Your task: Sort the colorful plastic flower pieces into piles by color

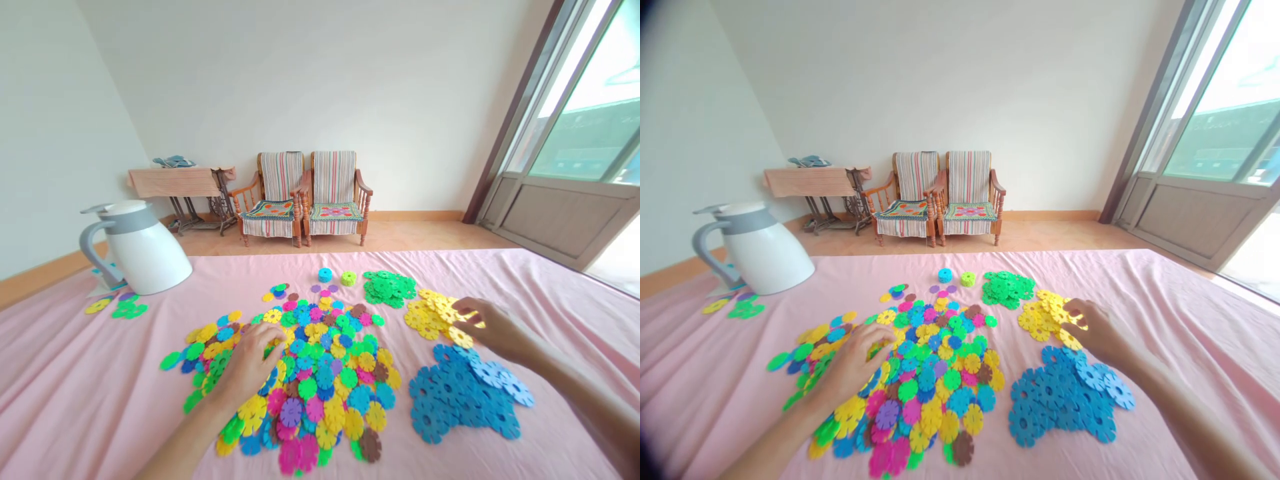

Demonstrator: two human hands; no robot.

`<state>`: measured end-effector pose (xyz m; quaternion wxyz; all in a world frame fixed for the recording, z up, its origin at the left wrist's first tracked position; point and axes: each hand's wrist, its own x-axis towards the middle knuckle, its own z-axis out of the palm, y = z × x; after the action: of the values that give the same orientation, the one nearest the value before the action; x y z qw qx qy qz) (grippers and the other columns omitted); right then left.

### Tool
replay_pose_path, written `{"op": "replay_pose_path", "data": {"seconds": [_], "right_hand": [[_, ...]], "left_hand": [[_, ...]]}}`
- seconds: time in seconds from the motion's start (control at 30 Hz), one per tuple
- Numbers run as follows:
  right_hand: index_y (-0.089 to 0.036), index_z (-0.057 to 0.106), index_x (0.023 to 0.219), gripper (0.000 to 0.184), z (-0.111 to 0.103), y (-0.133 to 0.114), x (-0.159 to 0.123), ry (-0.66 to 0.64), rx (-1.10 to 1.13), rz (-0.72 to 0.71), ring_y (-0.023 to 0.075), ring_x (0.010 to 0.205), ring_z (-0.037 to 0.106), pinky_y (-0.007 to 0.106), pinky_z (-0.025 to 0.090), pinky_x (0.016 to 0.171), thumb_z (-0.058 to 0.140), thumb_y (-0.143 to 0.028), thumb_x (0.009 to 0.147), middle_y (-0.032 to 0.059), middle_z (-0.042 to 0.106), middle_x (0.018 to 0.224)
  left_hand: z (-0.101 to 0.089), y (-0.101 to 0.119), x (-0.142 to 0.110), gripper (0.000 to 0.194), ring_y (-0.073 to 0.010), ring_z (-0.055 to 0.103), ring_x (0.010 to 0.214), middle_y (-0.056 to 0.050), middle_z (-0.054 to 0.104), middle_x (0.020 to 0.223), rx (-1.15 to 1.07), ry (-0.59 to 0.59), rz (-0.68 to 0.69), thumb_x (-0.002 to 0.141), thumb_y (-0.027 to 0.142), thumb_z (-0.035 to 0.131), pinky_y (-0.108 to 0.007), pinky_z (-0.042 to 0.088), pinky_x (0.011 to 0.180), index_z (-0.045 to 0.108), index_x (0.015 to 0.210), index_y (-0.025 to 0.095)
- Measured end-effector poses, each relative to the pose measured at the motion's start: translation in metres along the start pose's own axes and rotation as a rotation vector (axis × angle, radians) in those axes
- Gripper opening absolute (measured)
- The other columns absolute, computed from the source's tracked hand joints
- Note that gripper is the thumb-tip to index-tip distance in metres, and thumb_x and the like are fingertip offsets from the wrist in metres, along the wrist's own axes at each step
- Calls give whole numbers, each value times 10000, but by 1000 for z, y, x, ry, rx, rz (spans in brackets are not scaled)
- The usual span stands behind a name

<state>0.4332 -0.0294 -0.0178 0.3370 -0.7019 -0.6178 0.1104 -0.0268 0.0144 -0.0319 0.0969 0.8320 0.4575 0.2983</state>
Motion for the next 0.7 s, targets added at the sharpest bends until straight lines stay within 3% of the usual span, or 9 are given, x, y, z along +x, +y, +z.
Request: {"op": "replay_pose_path", "data": {"seconds": [0.1, 0.2, 0.43, 0.7], "right_hand": [[-191, 606, 891, 376, 6, 28, -5, 62, -66, 23, 224, 656, 632, 351, 511, 588, 610, -416, 590, 101, 647, 842], [-177, 597, 965, 432, 15, 40, -10, 49, -109, -15, 213, 690, 630, 351, 518, 627, 632, -376, 583, 112, 621, 941], [-161, 595, 944, 326, 24, 57, 3, 99, -165, -63, 204, 678, 606, 333, 509, 612, 567, -302, 652, 93, 596, 855], [-177, 586, 893, 220, 29, 73, 22, 176, -271, -63, 223, 728, 601, 362, 480, 708, 540, -274, 701, 85, 601, 818]], "left_hand": [[1, -2, 0, 126, -232, 614, 919, -41, 694, 932, 11, 14, 12, 841, 296, 550, -379, 480, 844, 657, 828, 231], [2, -5, 0, 124, -230, 610, 932, -36, 690, 940, 28, 10, 20, 851, 289, 542, -375, 474, 855, 653, 836, 237], [4, -9, -1, 127, -228, 593, 961, -33, 682, 959, 51, -31, 10, 866, 287, 533, -374, 461, 874, 648, 848, 238], [3, -7, 0, 126, -226, 599, 962, -28, 682, 958, 35, -34, 5, 864, 277, 530, -363, 468, 867, 648, 848, 235]]}}
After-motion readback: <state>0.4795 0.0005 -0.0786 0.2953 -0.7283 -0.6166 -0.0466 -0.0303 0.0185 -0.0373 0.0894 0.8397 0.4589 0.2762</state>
